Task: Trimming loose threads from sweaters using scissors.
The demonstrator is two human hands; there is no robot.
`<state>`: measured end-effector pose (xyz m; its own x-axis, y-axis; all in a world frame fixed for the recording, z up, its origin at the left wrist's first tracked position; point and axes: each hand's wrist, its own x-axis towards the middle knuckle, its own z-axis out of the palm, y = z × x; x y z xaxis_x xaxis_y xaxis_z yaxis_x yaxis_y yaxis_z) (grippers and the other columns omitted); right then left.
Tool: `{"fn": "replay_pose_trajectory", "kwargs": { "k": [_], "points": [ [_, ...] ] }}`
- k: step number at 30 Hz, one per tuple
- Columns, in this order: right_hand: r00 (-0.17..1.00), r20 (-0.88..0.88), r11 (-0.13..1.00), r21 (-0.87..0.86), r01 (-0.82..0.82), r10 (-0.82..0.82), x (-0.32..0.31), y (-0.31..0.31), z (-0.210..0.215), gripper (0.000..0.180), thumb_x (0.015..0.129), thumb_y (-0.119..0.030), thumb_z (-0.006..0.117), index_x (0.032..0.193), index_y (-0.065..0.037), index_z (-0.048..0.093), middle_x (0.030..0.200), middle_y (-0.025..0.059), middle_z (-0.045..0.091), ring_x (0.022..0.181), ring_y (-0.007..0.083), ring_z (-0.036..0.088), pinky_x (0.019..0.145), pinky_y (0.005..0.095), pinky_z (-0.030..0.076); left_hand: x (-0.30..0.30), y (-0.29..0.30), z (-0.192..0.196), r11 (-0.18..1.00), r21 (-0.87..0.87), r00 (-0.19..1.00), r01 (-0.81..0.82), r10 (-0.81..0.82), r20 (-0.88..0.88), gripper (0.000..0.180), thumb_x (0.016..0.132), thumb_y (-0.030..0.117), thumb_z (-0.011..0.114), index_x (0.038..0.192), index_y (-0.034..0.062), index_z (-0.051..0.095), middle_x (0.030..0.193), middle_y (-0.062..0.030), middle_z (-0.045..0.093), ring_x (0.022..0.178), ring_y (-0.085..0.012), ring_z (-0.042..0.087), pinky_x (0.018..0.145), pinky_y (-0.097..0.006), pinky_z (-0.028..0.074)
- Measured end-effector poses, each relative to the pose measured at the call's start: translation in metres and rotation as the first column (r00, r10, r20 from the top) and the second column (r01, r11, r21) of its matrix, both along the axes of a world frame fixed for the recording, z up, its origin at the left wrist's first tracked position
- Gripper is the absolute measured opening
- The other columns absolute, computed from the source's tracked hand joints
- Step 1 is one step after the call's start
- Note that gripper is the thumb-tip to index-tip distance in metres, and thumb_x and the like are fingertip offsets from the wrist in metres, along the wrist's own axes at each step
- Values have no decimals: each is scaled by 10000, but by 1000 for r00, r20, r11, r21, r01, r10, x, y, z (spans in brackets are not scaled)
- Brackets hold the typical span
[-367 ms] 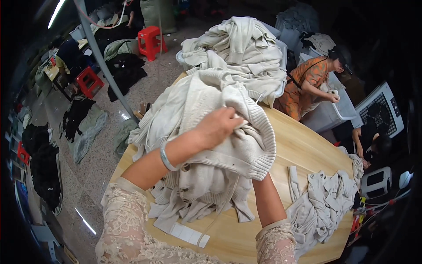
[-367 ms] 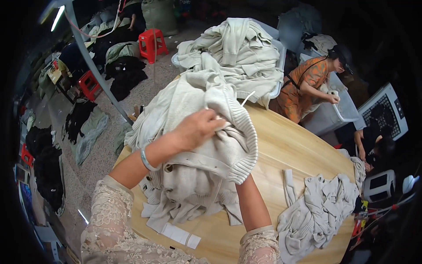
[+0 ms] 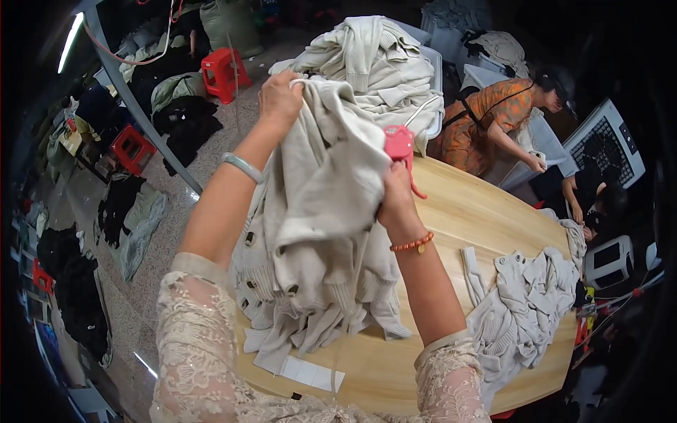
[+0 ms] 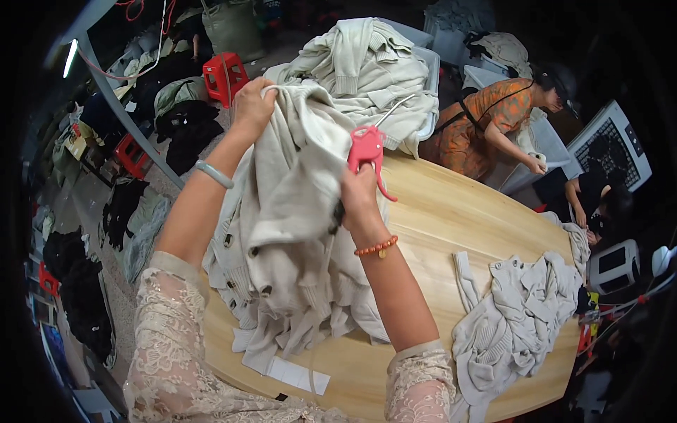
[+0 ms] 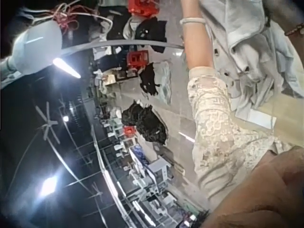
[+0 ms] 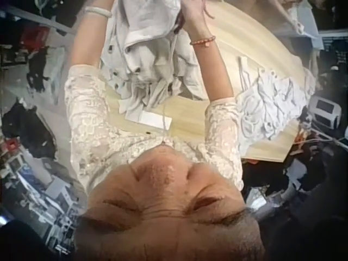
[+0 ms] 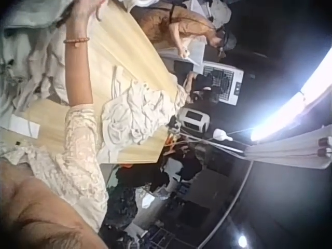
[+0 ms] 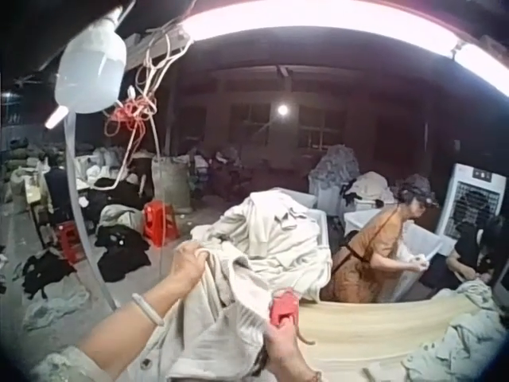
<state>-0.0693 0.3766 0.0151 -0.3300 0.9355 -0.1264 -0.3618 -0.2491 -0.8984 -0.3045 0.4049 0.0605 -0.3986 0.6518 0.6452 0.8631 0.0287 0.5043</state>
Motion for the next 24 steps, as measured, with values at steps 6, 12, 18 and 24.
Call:
{"fn": "replay_pose_trajectory", "kwargs": {
  "k": [6,12,18,24],
  "points": [
    [995,98,999,-45,-1,6,-2,17,-7,333,803,-206,770,878,-24,500,694,39,544,447,119,500,382,277,464,27,-26,-68,914,315,621,254,-404,672,452,913,385,603,1125,-13,632,1051,-68,652,931,-165,590,887,-342,463],
    [998,62,999,-34,-26,28,-23,0,-32,226,858,-143,678,899,-27,489,678,27,519,432,129,502,408,279,473,78,-132,-51,925,-143,935,352,-355,4,1103,658,391,858,1485,-3,244,1268,-255,489,1178,-368,475,962,-425,411],
    [961,274,989,131,-75,36,21,-17,-7,301,868,-181,683,1042,40,575,717,35,541,484,89,495,415,277,497,24,-92,-63,928,-247,930,278,-195,312,234,793,134,645,974,-13,665,880,-209,686,859,-370,664,774,-404,507],
    [698,712,979,186,-79,-79,130,-21,-99,492,773,-378,764,934,51,581,640,74,587,437,174,571,397,318,456,-26,-22,-18,990,-118,997,74,-72,22,179,821,160,561,898,15,634,871,-243,650,867,-424,632,757,-476,493]
  ]
}}
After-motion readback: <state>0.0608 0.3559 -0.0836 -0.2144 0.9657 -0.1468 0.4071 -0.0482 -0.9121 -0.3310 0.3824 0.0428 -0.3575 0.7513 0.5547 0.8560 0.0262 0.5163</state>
